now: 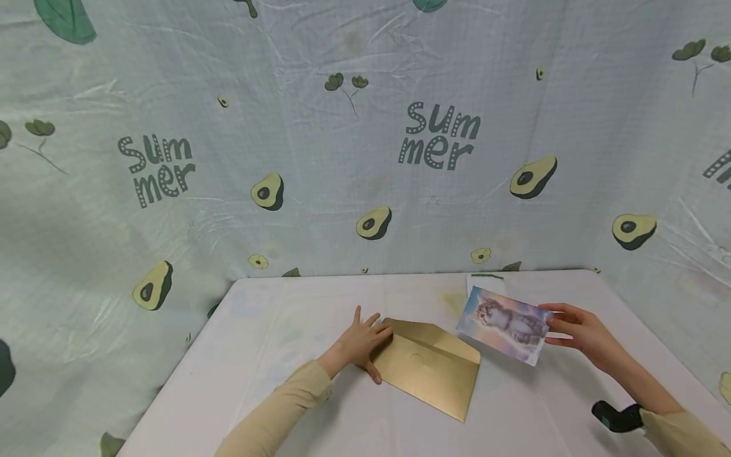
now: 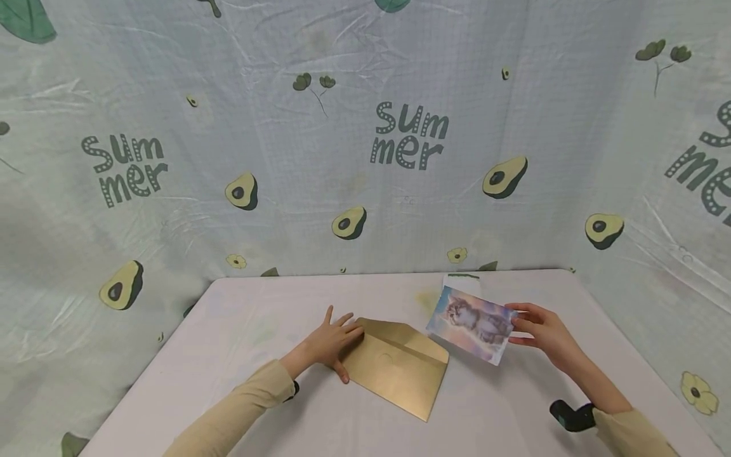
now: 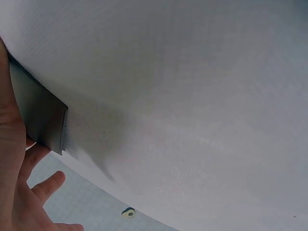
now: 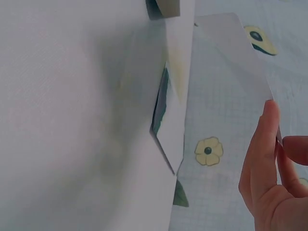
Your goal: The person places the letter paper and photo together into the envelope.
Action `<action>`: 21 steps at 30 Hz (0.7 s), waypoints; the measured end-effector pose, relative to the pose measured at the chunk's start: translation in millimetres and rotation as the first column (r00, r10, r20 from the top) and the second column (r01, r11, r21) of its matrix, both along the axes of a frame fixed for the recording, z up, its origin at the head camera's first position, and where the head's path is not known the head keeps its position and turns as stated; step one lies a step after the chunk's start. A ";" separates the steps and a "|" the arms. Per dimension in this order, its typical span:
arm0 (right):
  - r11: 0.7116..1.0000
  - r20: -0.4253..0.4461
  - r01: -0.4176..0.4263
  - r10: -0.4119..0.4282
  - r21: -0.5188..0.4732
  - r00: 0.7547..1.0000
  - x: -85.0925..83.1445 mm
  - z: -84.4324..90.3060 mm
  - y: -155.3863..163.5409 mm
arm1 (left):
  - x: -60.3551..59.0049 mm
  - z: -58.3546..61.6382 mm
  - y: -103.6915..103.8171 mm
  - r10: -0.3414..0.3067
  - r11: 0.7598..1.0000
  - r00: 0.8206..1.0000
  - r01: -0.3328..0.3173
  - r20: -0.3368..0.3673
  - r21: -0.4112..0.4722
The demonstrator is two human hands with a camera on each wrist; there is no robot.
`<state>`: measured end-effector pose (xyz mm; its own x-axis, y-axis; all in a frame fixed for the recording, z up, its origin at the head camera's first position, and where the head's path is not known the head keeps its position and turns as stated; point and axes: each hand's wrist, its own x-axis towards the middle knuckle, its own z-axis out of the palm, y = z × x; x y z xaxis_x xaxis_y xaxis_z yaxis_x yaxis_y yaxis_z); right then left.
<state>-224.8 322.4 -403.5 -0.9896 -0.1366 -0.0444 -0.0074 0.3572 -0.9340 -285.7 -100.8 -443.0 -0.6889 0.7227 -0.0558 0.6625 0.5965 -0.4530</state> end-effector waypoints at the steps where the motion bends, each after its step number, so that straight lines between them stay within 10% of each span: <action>1: 1.000 -0.003 -0.008 0.008 -0.021 1.000 -2.7 0.5 -2.3 | -0.1 0.1 -0.2 0.000 1.000 1.000 0.000 0.003 0.004; 21: 0.966 0.060 -0.024 0.041 -0.259 0.997 -47.0 -21.3 -65.7 | 1.1 -0.4 -1.0 0.001 1.000 1.000 -0.001 -0.011 -0.006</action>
<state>-271.8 256.7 -424.8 -0.9807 -0.1835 -0.0669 0.0481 0.1052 -0.9933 -284.6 -101.8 -443.4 -0.6899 0.7220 -0.0526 0.6573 0.5943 -0.4634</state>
